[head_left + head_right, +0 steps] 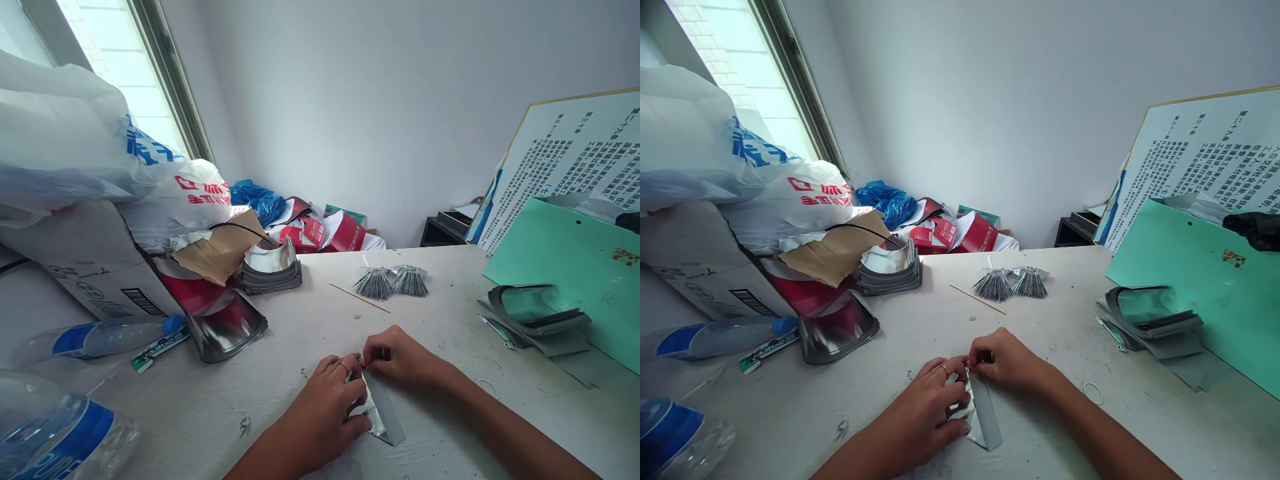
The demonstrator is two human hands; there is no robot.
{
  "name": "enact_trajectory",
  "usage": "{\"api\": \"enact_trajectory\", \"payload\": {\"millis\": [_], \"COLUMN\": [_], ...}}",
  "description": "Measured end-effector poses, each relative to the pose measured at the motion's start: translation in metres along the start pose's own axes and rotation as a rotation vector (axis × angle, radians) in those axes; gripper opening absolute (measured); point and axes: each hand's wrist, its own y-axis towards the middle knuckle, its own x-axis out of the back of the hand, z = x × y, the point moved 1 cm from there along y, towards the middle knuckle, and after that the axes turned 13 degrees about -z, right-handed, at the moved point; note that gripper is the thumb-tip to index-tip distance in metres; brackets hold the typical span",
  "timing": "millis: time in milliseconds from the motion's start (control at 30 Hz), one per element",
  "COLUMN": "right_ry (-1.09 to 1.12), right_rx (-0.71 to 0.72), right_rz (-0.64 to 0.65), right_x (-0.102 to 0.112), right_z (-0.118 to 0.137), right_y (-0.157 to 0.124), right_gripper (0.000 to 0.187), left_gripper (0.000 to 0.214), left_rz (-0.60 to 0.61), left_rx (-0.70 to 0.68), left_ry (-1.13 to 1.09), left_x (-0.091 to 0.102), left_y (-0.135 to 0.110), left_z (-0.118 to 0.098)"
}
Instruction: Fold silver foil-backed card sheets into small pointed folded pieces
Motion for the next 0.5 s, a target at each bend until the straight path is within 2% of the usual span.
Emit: {"api": "enact_trajectory", "payload": {"millis": [167,500], "right_ry": [0.007,0.046], "right_rx": [-0.013,-0.038], "right_rz": [0.057,0.053], "right_x": [0.0109,0.0091], "right_z": [0.0042,0.0062], "right_y": [-0.0007,-0.0020], "right_gripper": [0.018,0.016], "left_gripper": [0.018,0.013], "left_rz": [-0.010,-0.035], "left_rx": [-0.091,-0.189], "left_ry": [0.045,0.083], "left_x": [-0.0009,-0.0007], "left_y": [-0.0004,-0.0012], "left_z": [0.0021,0.0028]}}
